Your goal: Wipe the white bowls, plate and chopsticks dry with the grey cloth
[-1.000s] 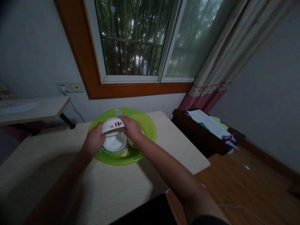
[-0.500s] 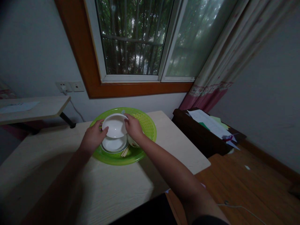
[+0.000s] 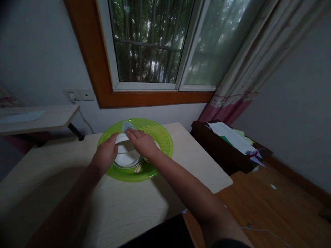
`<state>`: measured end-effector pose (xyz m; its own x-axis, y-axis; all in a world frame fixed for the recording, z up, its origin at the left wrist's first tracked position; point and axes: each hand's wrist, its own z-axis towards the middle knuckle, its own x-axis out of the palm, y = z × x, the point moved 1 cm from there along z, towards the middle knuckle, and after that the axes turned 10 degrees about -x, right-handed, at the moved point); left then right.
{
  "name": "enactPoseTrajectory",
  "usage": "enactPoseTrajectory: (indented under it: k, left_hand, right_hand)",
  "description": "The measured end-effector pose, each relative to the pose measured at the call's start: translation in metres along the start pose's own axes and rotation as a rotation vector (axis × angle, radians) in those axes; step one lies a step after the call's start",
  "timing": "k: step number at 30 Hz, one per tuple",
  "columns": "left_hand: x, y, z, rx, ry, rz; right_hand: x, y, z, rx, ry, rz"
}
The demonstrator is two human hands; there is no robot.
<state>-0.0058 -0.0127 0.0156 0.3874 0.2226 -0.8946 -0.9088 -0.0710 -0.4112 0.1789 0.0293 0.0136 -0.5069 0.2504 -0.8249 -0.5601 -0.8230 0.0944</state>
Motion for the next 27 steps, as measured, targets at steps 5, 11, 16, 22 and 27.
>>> enactPoseTrajectory:
  k: [5,11,16,22,27]
  left_hand:
    - [0.003,0.004,0.004,0.023,-0.074,-0.036]
    - [0.002,0.005,0.009,-0.026,-0.053,-0.113]
    - [0.003,0.005,0.011,-0.094,0.068,-0.084]
    - [0.001,0.007,0.009,-0.038,0.030,-0.141]
    - [0.003,0.002,0.002,0.055,-0.004,-0.044]
  right_hand:
    - [0.001,0.000,0.002,0.052,-0.018,-0.005]
    - [0.008,-0.026,0.004,0.266,-0.233,0.144]
    - [0.010,-0.031,0.004,0.242,-0.276,0.196]
    - [0.004,-0.011,0.003,0.058,-0.125,0.055]
    - [-0.002,0.002,0.000,-0.147,0.035,-0.110]
